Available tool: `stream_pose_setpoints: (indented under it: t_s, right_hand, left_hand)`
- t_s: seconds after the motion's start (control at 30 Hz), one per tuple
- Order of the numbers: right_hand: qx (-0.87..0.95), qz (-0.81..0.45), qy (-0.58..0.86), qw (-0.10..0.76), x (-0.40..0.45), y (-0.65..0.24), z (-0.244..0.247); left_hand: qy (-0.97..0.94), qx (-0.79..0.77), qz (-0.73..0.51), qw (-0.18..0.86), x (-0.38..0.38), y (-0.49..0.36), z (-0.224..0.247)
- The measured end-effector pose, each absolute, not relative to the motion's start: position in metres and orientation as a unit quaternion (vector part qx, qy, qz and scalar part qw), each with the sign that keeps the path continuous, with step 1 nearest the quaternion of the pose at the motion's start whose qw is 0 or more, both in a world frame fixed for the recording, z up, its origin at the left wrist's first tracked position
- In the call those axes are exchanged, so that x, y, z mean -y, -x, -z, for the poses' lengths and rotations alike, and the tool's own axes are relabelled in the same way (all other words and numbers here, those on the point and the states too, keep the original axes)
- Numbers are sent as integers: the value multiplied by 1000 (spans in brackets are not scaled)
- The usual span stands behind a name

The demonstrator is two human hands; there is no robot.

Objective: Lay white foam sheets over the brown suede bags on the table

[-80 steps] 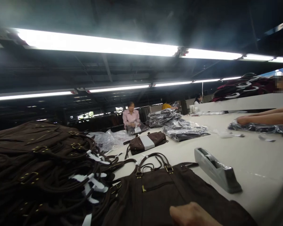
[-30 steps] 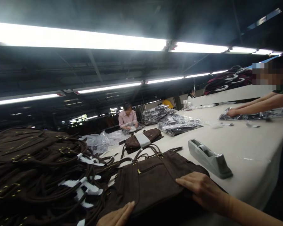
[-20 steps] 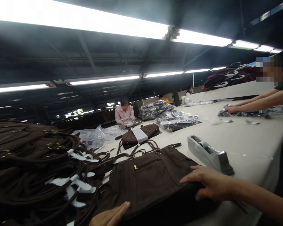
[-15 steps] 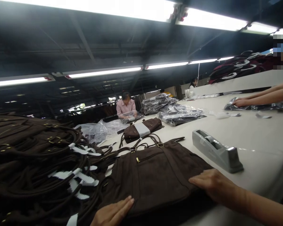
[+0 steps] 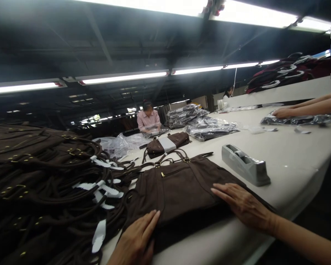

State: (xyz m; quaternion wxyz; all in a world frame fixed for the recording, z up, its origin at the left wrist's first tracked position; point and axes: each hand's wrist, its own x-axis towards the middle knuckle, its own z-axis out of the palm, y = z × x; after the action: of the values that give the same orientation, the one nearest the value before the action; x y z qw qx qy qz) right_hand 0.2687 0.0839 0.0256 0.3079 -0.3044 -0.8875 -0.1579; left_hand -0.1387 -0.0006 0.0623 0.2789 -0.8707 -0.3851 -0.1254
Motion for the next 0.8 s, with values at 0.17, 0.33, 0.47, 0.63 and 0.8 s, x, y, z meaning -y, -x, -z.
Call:
stream_pose_setpoints:
  t_s: [0.17,0.33,0.47,0.63,0.8]
  right_hand:
    - [912,114,260,295,-71,-261,-52]
    - [938,53,258,227,-59,-244,-67]
    - [935,56,293,192,-63,-237,-65]
    - [923,73,333,177,-64,-227,-62]
    - [885,154,368,241,-59,-217,-49]
  left_hand:
    - [889,436,71,122,6,135,-83]
    - [889,443,67,92,6,137,-76]
    - [872,473,71,104,5,130,-71]
    - [832,549,62,54,-2,118,-99]
    - [828,559,35,22,-11,115,-130]
